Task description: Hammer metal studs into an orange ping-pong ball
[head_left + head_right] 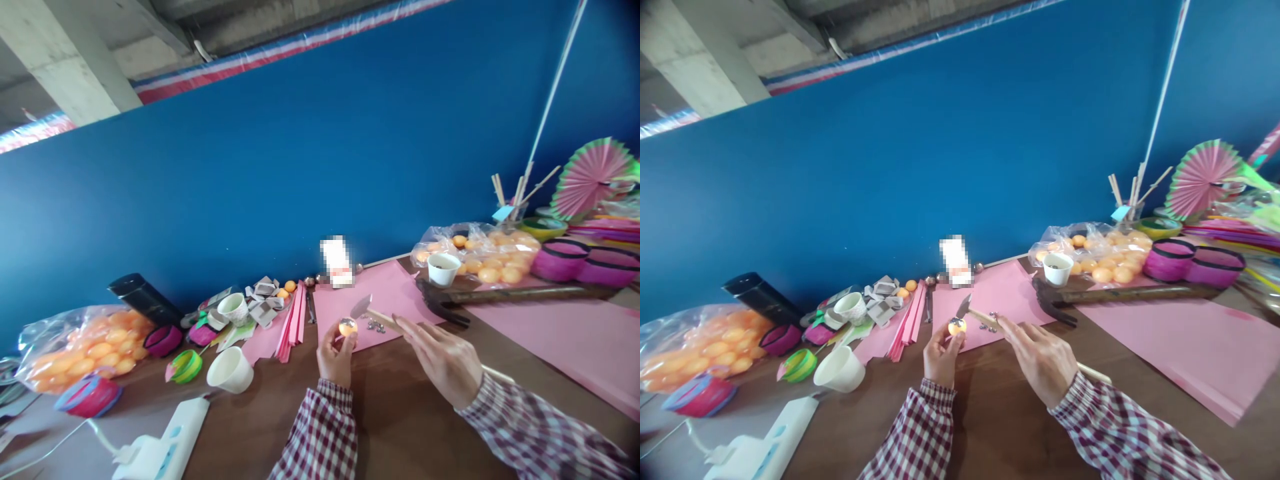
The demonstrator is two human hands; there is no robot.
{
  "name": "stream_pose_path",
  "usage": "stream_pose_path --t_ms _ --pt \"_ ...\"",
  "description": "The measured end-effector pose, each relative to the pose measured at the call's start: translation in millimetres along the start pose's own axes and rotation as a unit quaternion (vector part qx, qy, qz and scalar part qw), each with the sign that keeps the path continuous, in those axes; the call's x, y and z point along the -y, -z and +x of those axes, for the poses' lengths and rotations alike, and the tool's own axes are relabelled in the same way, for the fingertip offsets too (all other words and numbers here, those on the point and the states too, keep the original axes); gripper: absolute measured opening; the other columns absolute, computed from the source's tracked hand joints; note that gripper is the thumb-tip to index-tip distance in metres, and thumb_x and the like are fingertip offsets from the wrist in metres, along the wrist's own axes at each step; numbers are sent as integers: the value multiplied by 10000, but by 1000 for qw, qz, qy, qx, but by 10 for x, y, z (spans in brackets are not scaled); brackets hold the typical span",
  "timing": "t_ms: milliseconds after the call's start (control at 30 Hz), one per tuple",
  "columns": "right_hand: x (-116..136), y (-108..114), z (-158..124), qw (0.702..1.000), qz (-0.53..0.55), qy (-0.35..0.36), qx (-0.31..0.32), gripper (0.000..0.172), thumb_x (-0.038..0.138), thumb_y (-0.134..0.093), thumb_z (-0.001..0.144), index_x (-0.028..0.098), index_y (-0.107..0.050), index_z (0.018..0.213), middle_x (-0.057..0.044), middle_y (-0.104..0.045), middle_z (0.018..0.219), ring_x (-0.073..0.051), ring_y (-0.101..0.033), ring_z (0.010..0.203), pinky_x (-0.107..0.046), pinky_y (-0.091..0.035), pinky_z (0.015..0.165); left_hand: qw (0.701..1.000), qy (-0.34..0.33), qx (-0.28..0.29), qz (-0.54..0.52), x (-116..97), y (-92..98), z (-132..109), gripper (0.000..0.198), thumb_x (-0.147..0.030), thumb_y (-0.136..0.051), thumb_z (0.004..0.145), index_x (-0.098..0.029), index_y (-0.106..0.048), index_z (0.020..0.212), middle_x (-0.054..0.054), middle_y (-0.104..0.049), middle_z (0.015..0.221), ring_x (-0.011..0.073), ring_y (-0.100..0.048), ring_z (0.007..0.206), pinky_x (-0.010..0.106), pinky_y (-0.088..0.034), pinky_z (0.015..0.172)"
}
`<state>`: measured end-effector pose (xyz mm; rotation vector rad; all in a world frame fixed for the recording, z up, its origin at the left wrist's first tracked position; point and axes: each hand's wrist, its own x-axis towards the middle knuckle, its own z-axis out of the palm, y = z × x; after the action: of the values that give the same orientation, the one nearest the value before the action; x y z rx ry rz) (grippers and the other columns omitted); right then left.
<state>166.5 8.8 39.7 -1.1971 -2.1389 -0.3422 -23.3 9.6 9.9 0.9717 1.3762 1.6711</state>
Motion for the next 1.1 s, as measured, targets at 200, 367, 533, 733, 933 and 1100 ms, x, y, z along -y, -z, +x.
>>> stream_pose_path --t_ms 200,367,533,733,933,1100 --pt "-24 -18 -5 1000 -4 9 7 377 239 -394 848 259 -425 1223 -12 -634 777 -85 -565 649 -181 -413 607 1000 3 -13 -18 -9 -7 1 392 -307 -655 594 -109 -611 929 50 -637 741 116 -586 608 236 -487 570" --pt "-13 -27 -9 1000 8 9 8 374 237 -389 849 253 -431 1220 -15 -631 760 -88 -561 646 -185 -414 621 1000 -5 4 -15 -18 -11 -9 364 -329 -635 623 -93 -615 900 46 -628 685 119 -582 597 237 -483 571" --pt "-11 -10 -6 1000 -7 12 12 380 256 -385 852 250 -421 1230 -27 -621 736 -103 -550 657 -191 -404 609 1000 6 3 -15 -16 -15 -11 354 -357 -625 630 -89 -627 860 55 -630 680 133 -593 604 250 -489 574" --pt "-7 -15 4 999 -7 21 25 388 252 -399 845 279 -410 1232 -7 -610 717 -97 -542 655 -189 -390 593 1000 18 10 -11 -7 -12 -17 382 -388 -636 609 -93 -636 851 70 -643 672 144 -600 598 254 -493 570" --pt "-249 -53 64 997 -45 -58 0 361 236 -370 846 269 -448 1198 -26 -614 845 -125 -542 754 -225 -381 643 998 30 20 -51 12 -20 -21 428 -397 -615 636 -92 -600 937 82 -643 768 161 -626 668 285 -511 630" --pt "-516 -137 105 991 -88 -87 46 286 266 -397 834 252 -526 1089 -37 -592 791 -150 -513 754 -251 -346 627 997 43 14 -66 4 -23 -23 502 -370 -632 628 -119 -533 1051 92 -627 887 163 -629 685 298 -514 632"
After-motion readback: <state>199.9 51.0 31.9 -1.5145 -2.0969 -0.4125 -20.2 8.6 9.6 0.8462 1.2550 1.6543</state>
